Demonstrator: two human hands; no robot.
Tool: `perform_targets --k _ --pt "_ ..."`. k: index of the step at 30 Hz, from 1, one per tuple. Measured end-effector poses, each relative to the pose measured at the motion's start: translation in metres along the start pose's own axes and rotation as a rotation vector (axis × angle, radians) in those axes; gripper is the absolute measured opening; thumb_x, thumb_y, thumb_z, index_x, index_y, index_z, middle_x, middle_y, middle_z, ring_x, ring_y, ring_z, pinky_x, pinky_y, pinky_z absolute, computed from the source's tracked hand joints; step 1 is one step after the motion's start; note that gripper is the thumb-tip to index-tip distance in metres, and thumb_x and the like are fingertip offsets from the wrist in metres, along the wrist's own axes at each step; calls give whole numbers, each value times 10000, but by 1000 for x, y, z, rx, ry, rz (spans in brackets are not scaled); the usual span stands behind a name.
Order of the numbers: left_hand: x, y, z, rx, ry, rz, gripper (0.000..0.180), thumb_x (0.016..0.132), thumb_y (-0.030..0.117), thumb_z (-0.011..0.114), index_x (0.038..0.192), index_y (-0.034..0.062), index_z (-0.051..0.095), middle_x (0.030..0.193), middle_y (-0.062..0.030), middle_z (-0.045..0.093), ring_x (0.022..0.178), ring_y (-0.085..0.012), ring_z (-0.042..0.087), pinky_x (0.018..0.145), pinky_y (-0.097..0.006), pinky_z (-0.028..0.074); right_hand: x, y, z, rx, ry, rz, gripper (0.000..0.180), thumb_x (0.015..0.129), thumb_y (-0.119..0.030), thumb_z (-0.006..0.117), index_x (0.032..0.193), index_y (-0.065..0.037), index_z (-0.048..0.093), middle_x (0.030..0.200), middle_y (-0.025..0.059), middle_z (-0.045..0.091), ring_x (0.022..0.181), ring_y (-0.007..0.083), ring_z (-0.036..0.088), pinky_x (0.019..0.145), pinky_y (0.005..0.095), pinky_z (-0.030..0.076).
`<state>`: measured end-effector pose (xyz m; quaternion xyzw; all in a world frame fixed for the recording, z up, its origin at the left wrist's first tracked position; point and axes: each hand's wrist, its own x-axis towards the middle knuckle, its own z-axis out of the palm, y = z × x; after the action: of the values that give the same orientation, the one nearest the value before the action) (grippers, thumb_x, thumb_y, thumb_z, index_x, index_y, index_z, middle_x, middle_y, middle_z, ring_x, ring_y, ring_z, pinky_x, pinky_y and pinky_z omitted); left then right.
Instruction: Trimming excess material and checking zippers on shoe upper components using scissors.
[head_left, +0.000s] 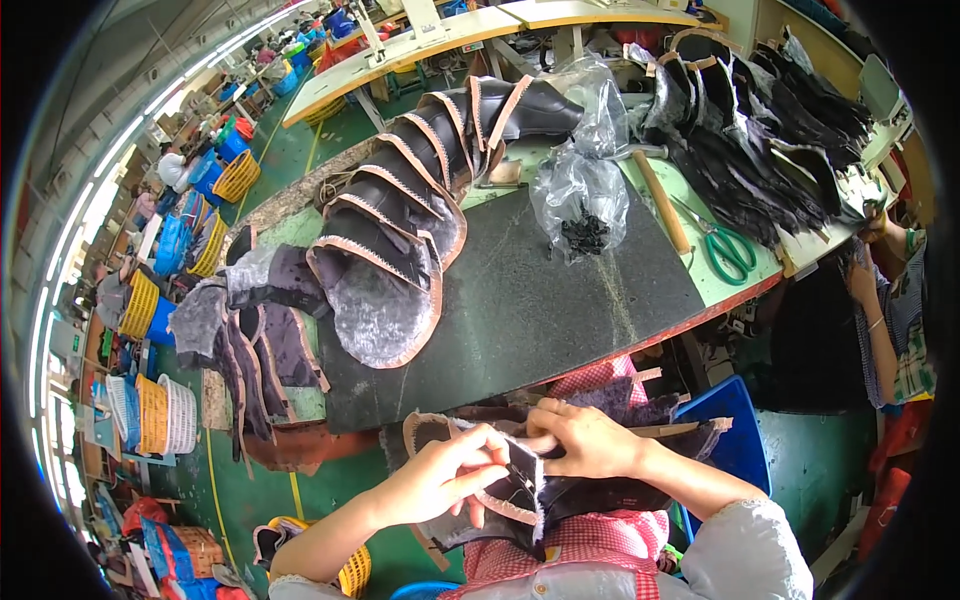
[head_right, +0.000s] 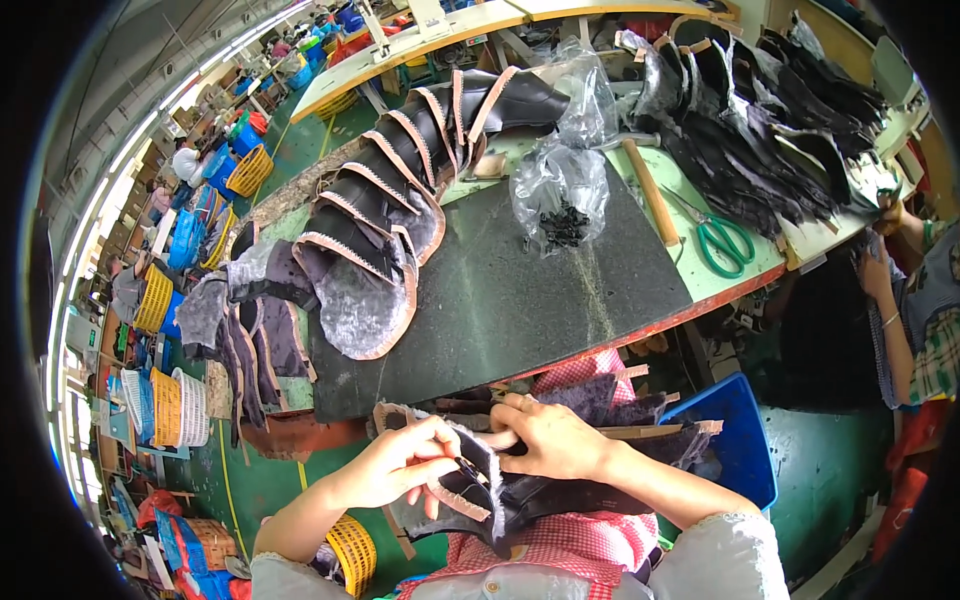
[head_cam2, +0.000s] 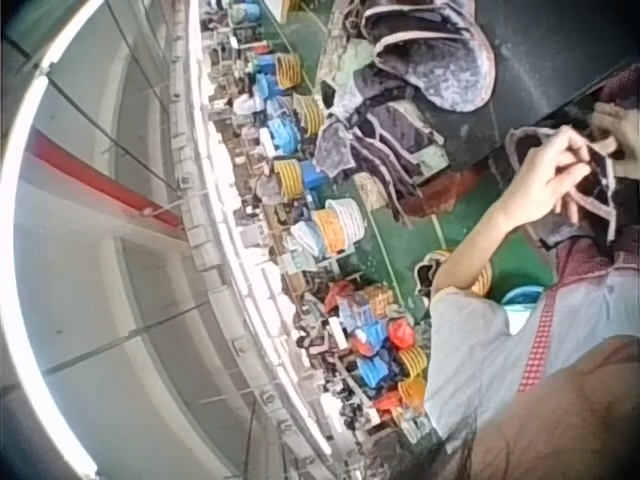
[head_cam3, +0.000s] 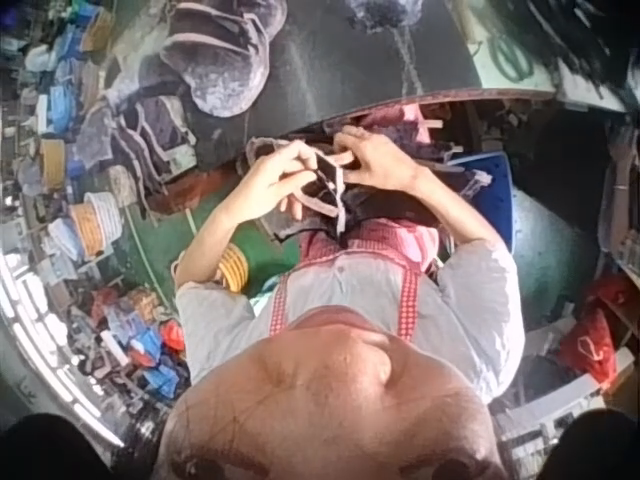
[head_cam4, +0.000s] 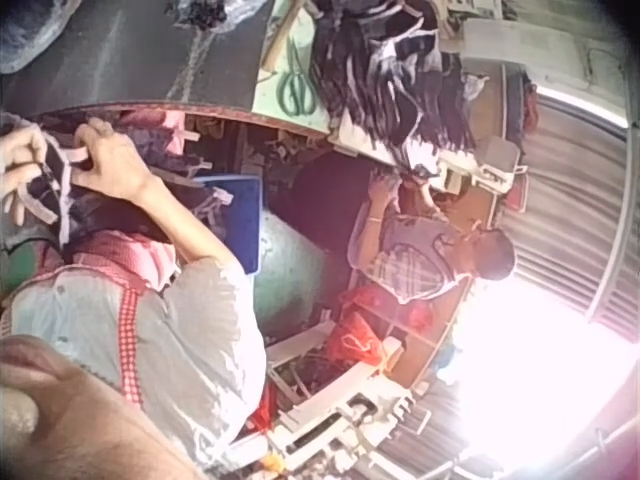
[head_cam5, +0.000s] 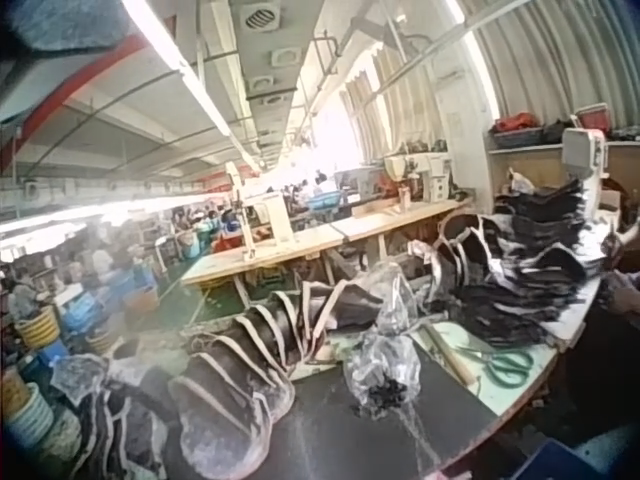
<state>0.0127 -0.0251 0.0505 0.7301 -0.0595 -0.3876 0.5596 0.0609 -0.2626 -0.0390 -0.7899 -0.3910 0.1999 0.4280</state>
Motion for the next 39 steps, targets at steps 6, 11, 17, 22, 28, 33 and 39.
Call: perform_targets --k 6,11,17,22,28,33,39 --pt "9 -8 6 -21 -13 68 112 1009 132 559 1080 66 501 884 0 649 628 -82 664 489 -195 426 -19 -3 -7 238 120 18 293 778 -52 494 1066 -7 524 932 203 601 876 412 615 805 465 494" --pt "22 8 3 -40 23 33 137 1007 112 557 1125 42 549 897 -20 645 637 -90 664 523 -204 467 -25 0 -6 720 127 113 181 909 35 497 1076 14 565 927 58 563 878 133 527 817 295 451" --pt "30 0 1 -115 52 38 188 965 47 604 1138 -8 653 974 -66 686 642 -113 667 583 -220 525 -26 1 1 118 300 36 150 814 -23 747 927 -5 651 925 99 664 881 244 653 798 338 524" --pt "31 6 5 -117 77 -7 182 906 24 685 1084 -13 692 965 -72 711 645 -98 667 585 -217 526 -32 -8 6 406 354 96 123 783 8 773 887 2 706 895 87 683 826 199 661 769 304 522" --pt "28 5 5 -83 51 -27 192 888 15 704 1077 -14 704 949 -57 718 665 -91 672 608 -211 544 -42 -16 9 532 377 43 134 782 -24 792 886 -21 707 858 61 675 776 175 652 696 295 507" --pt "29 10 3 -87 82 -51 161 861 -32 714 1020 -50 708 892 -95 725 670 -125 696 595 -233 561 -42 -24 5 404 385 42 134 766 -34 789 848 -26 683 821 68 654 759 211 639 690 324 502" --pt "27 6 3 -93 82 -49 175 886 35 718 1057 -2 714 894 -42 722 623 -62 641 553 -200 511 -43 -27 2 349 355 57 148 728 -11 788 803 -21 660 802 69 639 737 218 622 674 333 488"
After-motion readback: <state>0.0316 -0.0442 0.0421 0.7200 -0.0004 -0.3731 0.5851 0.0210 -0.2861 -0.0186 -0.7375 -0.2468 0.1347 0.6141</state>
